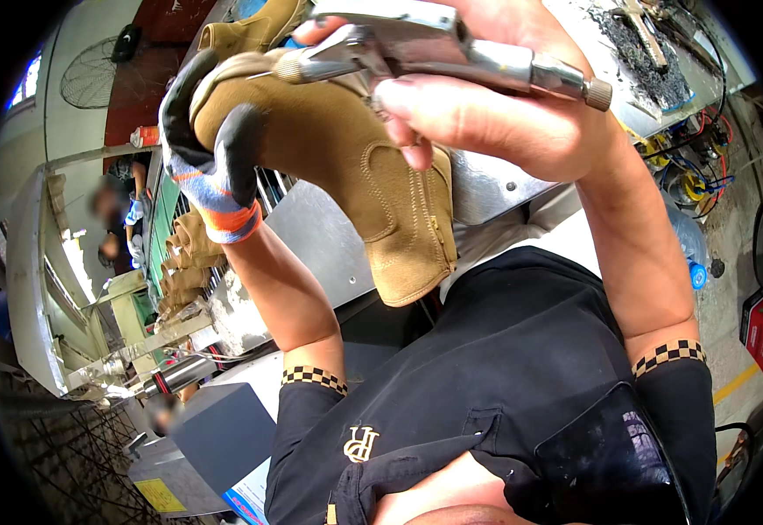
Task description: The person uses a spray tool to apply a substance to the seams and soles of several tan boots one at a time, turning each boot over by hand to reach different sides before placing it back on the conveyor belt.
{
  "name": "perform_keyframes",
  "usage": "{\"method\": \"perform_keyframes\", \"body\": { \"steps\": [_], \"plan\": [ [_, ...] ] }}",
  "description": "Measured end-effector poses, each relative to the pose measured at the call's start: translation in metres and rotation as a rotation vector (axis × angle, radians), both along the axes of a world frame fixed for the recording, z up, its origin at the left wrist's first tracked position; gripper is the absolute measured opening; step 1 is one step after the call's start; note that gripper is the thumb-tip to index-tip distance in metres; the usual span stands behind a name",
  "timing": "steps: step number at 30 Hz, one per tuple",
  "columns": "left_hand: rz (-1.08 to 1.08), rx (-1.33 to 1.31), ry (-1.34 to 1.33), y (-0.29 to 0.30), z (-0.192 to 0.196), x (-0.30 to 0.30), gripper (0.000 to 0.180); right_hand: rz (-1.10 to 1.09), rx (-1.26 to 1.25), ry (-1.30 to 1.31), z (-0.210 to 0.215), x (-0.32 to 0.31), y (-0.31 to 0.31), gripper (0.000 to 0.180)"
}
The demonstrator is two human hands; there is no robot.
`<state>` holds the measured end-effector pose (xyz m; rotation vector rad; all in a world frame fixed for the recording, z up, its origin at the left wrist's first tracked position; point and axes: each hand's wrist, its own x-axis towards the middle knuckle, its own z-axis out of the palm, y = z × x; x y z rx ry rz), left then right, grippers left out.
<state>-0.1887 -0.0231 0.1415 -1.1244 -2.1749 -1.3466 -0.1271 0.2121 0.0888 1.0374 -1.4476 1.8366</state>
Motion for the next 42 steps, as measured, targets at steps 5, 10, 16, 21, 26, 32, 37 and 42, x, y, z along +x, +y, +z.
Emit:
{"method": "perform_keyframes", "body": {
  "steps": [5, 10, 16, 21, 26, 32, 37, 42],
  "plan": [
    [-0.084, 0.094, -0.182, 0.001, -0.003, -0.029, 0.055, -0.131, 0.028, 0.121, 0.004, -0.028, -0.008, 0.036],
    [-0.049, 0.004, -0.097, -0.001, -0.006, -0.041, 0.061, -0.016, 0.003, -0.11, -0.019, -0.022, -0.009, 0.041],
    [-0.052, -0.001, -0.155, -0.009, -0.016, -0.065, 0.064, 0.024, -0.114, -0.455, -0.056, 0.009, -0.02, 0.046],
    [-0.045, 0.052, -0.203, -0.033, -0.022, -0.077, 0.064, 0.204, -0.187, -0.685, -0.077, 0.035, -0.027, 0.047],
    [-0.198, 0.211, -0.447, -0.066, -0.05, -0.112, 0.065, 0.157, -0.26, -0.705, -0.111, 0.05, -0.041, 0.046],
    [-0.225, 0.234, -0.805, -0.085, -0.048, -0.092, 0.067, 0.16, -0.147, -0.825, -0.116, 0.063, -0.036, 0.045],
    [-0.555, 0.355, -0.874, -0.091, -0.078, -0.097, 0.065, 0.135, -0.196, -0.888, -0.129, 0.072, -0.031, 0.041],
    [-0.249, 0.486, -0.847, -0.109, -0.1, -0.082, 0.061, 0.133, -0.245, -0.929, -0.129, 0.078, -0.032, 0.034]
  ]
}}
